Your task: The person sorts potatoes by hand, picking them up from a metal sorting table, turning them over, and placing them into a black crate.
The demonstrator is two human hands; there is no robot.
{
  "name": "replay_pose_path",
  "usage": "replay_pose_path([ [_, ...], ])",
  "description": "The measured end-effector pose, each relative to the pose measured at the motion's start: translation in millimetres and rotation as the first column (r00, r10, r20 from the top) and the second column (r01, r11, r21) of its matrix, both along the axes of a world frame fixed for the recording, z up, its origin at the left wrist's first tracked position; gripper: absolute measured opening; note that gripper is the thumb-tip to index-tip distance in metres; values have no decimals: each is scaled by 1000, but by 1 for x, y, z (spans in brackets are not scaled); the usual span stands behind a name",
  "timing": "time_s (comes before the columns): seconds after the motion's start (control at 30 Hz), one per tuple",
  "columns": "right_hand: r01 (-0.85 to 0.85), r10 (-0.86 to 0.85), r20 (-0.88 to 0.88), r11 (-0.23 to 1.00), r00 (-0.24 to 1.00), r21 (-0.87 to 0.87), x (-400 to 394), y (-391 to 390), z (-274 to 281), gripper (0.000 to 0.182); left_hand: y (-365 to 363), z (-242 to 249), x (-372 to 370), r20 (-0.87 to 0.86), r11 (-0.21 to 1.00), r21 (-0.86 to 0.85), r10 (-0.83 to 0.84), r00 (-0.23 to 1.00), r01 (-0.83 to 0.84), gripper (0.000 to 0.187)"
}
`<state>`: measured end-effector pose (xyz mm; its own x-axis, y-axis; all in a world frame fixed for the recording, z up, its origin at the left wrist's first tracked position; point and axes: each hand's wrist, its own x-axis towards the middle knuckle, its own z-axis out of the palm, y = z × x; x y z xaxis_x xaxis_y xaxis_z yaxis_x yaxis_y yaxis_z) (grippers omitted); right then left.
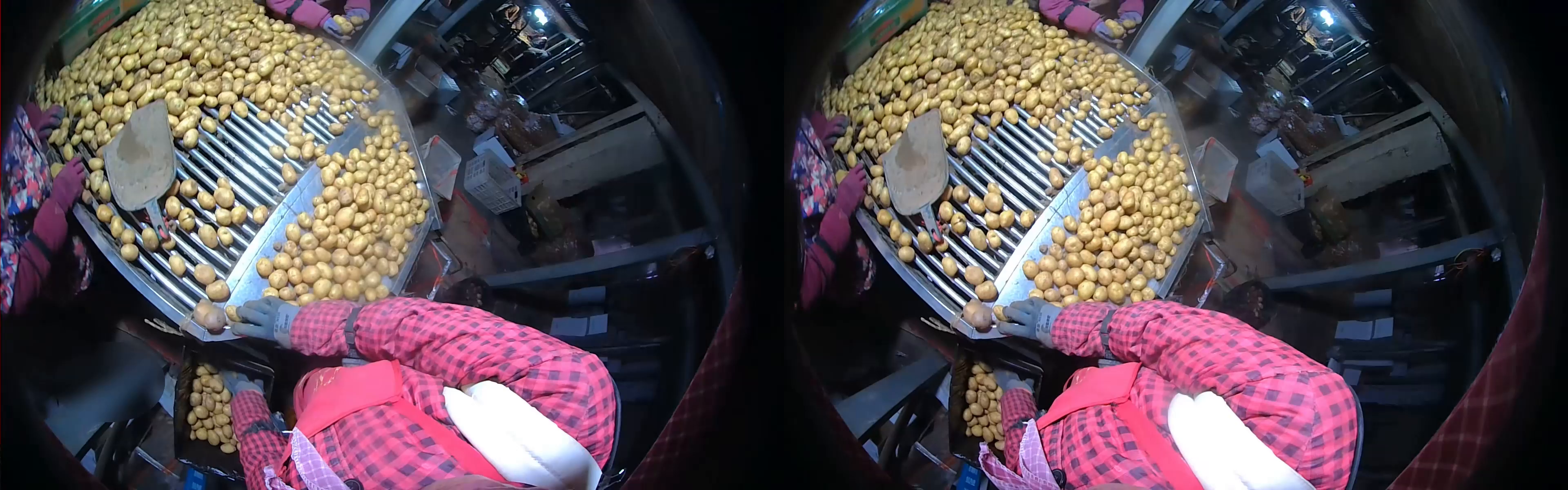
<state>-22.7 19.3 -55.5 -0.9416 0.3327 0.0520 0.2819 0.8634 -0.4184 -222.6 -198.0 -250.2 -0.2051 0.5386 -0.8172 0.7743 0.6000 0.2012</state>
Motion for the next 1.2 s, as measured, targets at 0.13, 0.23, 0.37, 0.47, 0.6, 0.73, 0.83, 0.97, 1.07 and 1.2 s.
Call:
replay_pose_path([
  [0.13, -5, 2, -87, 1000, 996, -27, 1, 1, -3, 77, -10, 16, -4, 71, 995, -88, -46, 996, 52, 53],
  [0.23, -26, 21, -96, 998, 995, -54, 4, 5, 0, 73, -11, 54, -5, -55, 984, 37, 178, 982, -176, 50],
  [0.37, -99, 75, -132, 978, 988, -185, 31, 26, 3, 75, -12, 65, -17, -19, 710, 546, 541, 841, -444, 42],
  [0.47, -27, -13, -170, 974, 985, -227, 78, 46, 38, 74, 10, 124, 17, -165, 421, 897, 598, 785, -132, 44],
  [0.6, 197, -265, -221, 937, 939, -288, 171, 69, 33, 61, 125, 276, 114, -265, 382, 914, 313, 912, 135, 49],
  [0.73, 467, -496, 11, 810, 868, -354, 263, 84, 61, 50, 173, 227, 187, -222, 480, 811, -279, 934, 336, 65],
  [0.83, 622, -633, 60, 731, 772, -280, 312, 84, 36, 45, 210, 162, 216, -492, 170, 689, -605, 626, 705, 75],
  [0.97, 740, -742, 83, 640, 665, -209, 335, 90, 19, 41, 244, 214, 224, -293, 373, 681, -650, 701, 630, 76],
  [1.07, 715, -731, 22, 661, 682, -228, 343, 116, 1, 42, 260, 215, 225, -316, 439, 638, -600, 735, 633, 82],
  [1.2, 654, -754, -89, 616, 651, -440, 333, 184, -12, 48, 271, 211, 218, -251, 425, 744, -538, 805, 516, 70],
])
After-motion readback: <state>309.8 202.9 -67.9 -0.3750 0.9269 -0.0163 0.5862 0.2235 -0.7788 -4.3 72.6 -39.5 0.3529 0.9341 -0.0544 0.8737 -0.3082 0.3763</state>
